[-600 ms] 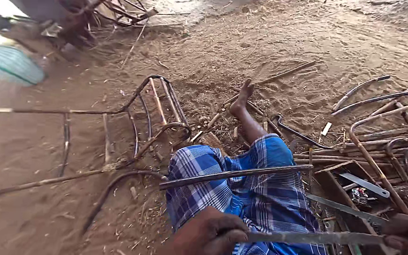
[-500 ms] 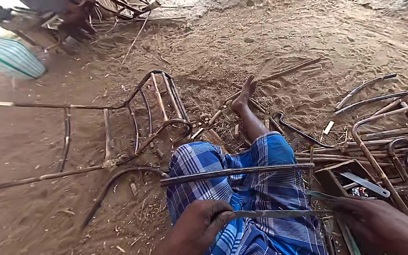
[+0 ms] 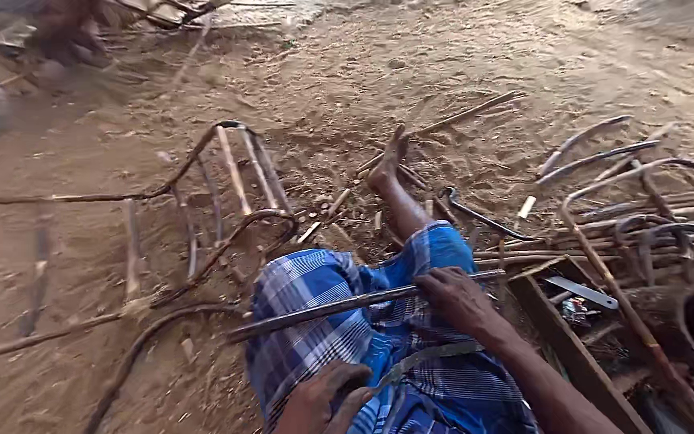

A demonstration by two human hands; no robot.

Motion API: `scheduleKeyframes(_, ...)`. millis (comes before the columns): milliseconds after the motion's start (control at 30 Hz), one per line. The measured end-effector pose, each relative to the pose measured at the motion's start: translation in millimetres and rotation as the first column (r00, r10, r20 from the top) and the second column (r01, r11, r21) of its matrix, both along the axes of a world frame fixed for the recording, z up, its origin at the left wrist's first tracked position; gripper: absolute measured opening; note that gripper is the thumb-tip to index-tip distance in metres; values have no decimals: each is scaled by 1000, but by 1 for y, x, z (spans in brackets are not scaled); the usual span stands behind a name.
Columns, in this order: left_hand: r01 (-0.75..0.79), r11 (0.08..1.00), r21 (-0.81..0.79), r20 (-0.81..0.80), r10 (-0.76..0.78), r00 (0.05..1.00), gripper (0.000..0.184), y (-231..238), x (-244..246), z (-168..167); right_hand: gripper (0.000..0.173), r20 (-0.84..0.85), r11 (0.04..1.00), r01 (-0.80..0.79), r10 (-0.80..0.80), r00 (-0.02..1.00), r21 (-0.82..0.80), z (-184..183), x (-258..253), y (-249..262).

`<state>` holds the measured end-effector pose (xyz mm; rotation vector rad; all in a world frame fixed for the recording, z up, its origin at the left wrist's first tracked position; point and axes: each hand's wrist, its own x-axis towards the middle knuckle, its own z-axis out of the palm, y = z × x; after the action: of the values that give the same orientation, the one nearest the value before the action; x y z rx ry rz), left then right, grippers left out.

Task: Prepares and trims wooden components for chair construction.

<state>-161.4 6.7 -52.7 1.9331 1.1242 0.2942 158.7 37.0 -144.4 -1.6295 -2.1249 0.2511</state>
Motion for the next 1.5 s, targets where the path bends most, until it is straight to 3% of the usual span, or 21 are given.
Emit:
scheduleKeyframes(67,-138,990,-29,90,140,986,55,2,14,0,32,-132,992,-64,49,990,-113,31,-4,-10)
scheduleKeyframes(133,-220,973,-75,306,233,923,70,9,30,4,36,-424,940,-206,75,903,-273,85,-27,-17)
scheduleKeyframes(200,-182,967,-179,546,251,799,69,22,48,9,35,-724,870,-366,16,689,-330,122,-52,-22)
scheduleKeyframes(233,-141,961,-236,643,263,719,62,29,58,12,35,-784,876,-376,-3,621,-302,126,-64,-23)
scheduleKeyframes(267,-100,950,-296,702,287,652,54,36,69,16,36,-787,901,-333,-14,617,-277,127,-73,-25)
scheduleKeyframes(367,-117,839,-531,626,481,613,36,45,92,23,37,-627,961,-68,-120,770,-267,117,-68,-26)
scheduleKeyframes(433,-119,711,-693,506,598,622,35,51,97,15,34,-542,956,140,-263,798,-258,103,-43,-17)
scheduleKeyframes(533,-95,603,-792,437,669,601,38,62,98,1,36,-365,865,456,-501,785,-209,71,34,20)
scheduleKeyframes(600,-68,555,-829,427,707,564,38,66,99,-2,37,-202,759,594,-647,735,-268,22,104,50)
scheduleKeyframes(700,-51,512,-857,417,750,514,39,72,97,-6,51,116,577,665,-708,697,-475,-73,198,78)
scheduleKeyframes(800,-43,485,-874,406,776,482,39,81,95,-11,56,355,537,671,-579,734,-511,-120,233,83)
scheduleKeyframes(1000,-110,445,-889,345,808,478,36,96,91,-12,30,463,630,675,-501,731,-384,-139,236,86)
scheduleKeyframes(1067,-119,438,-891,328,804,497,37,100,91,-12,33,463,661,650,-475,749,-374,-138,233,84)
scheduleKeyframes(1133,-120,426,-897,313,802,509,38,102,90,-11,39,429,647,634,-474,769,-423,-133,226,85)
scheduleKeyframes(1200,-108,423,-900,315,801,509,37,104,89,-12,36,245,583,617,-591,768,-529,-114,210,88)
scheduleKeyframes(1233,-100,422,-901,325,810,489,35,103,89,-12,34,45,560,587,-700,713,-585,-104,201,86)
scheduleKeyframes(1300,-80,446,-891,382,834,399,27,100,90,-11,35,-426,556,438,-828,364,-707,-80,179,67)
scheduleKeyframes(1333,-81,479,-874,427,837,342,24,98,92,-11,37,-564,592,329,-804,187,-736,-63,168,50)
scheduleKeyframes(1400,-153,593,-791,546,796,260,23,97,94,-15,43,-746,738,109,-658,-103,-666,-31,142,9)
scheduleKeyframes(1433,-226,668,-709,610,742,278,25,94,94,-19,49,-793,808,10,-576,-198,-590,-21,127,-15)
scheduleKeyframes(1500,-375,807,-456,711,584,392,26,95,98,-25,54,-829,863,-92,-503,-247,-496,-2,100,-49)
